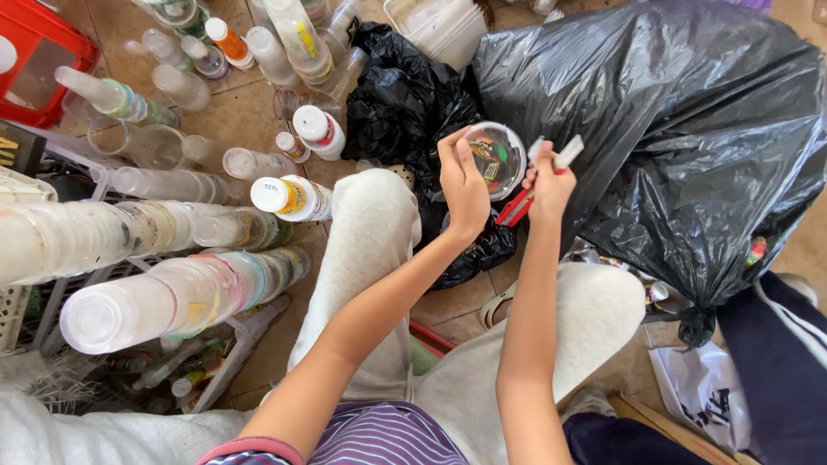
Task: Cutting the rims off plastic cups using a utility knife and placing them in a trash bag
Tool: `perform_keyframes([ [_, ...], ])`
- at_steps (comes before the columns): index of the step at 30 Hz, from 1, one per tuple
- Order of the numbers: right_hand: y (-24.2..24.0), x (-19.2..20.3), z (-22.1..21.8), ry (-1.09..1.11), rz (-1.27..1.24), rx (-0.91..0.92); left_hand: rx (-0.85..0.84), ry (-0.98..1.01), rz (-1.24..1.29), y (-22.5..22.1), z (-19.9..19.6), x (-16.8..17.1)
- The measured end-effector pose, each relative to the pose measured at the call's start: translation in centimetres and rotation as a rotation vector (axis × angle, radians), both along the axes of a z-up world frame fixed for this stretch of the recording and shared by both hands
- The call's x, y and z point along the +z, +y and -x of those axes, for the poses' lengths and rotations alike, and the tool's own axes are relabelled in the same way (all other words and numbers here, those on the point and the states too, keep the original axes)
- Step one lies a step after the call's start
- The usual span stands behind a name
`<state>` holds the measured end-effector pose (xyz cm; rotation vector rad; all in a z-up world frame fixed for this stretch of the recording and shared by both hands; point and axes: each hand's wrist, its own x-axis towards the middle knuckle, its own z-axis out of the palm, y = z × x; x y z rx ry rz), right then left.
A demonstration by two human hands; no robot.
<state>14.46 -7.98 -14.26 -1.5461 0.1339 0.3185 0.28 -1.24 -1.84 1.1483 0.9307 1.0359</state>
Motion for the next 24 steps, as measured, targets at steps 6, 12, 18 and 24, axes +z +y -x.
perform_keyframes([
  [6,-2.4,-13.2,0.2,-0.008,0.262,0.175,-0.098,-0.085,-0.002,0.1,-0.3,0.4],
  [12,-3.2,-14.9,0.6,-0.013,0.624,0.267,-0.159,-0.141,0.012,1.2,0.2,1.0],
  [18,-3.1,-13.2,1.7,-0.099,0.641,0.187,-0.218,-0.154,-0.031,1.9,1.0,1.9],
  [24,-4.1,-14.1,2.7,-0.335,0.700,0.226,-0.320,-0.133,-0.091,2.7,2.0,2.7],
])
